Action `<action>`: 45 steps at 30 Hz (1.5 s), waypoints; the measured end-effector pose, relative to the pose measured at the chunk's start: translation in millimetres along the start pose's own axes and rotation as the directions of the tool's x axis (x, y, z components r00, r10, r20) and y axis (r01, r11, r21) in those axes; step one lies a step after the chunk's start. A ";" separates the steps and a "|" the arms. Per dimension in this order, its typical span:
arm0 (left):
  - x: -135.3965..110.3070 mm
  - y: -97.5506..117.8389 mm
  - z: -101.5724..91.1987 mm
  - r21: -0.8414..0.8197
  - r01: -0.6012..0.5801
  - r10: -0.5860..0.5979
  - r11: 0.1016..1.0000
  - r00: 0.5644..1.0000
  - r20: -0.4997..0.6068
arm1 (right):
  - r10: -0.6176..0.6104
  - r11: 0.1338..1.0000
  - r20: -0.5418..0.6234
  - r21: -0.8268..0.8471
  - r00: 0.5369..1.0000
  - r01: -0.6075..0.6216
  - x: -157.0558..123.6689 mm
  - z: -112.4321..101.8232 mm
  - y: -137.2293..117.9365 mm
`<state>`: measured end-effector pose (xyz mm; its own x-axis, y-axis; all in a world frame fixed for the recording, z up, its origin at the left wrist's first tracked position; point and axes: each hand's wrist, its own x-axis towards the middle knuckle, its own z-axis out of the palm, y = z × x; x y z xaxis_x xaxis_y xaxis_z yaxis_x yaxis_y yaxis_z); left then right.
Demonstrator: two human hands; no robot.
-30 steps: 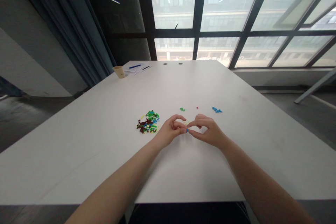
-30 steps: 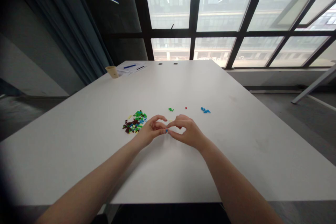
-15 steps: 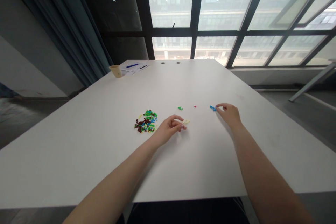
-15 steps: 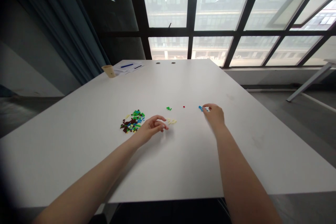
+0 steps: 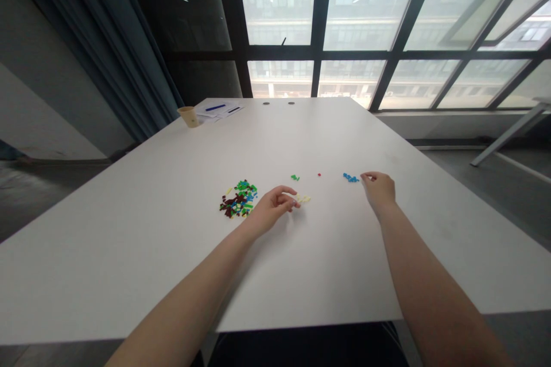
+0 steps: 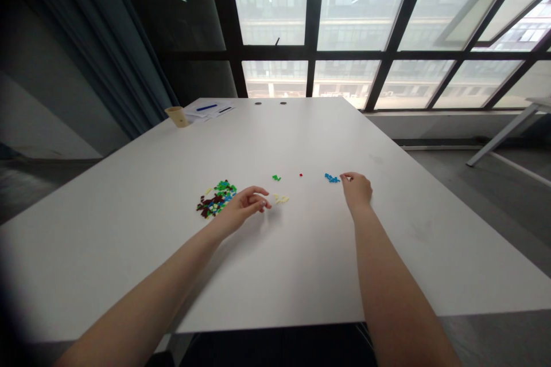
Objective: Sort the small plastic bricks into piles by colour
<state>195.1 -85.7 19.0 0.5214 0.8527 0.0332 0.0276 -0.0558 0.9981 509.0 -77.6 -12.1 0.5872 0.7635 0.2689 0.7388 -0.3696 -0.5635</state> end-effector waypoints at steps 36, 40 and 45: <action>-3.8 12.5 -18.3 0.606 -0.090 0.139 0.790 0.990 -0.035 | -0.519 0.851 0.688 0.361 0.508 0.381 -66.3 -16.3 -72.0; -7.7 16.4 3.5 0.510 -0.167 0.194 0.844 0.981 0.000 | -0.653 0.755 0.517 0.499 0.553 0.425 -77.2 -21.9 -87.7; -11.5 16.1 9.3 0.462 -0.223 0.245 0.858 0.970 0.014 | -0.797 0.583 0.294 0.604 0.528 0.543 -87.3 -26.8 -97.5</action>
<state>197.5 -101.3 34.2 0.5239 0.8059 0.2757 0.3016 -0.4782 0.8249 394.5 -122.4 40.3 -0.3758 0.8534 0.3612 0.5495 0.5191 -0.6547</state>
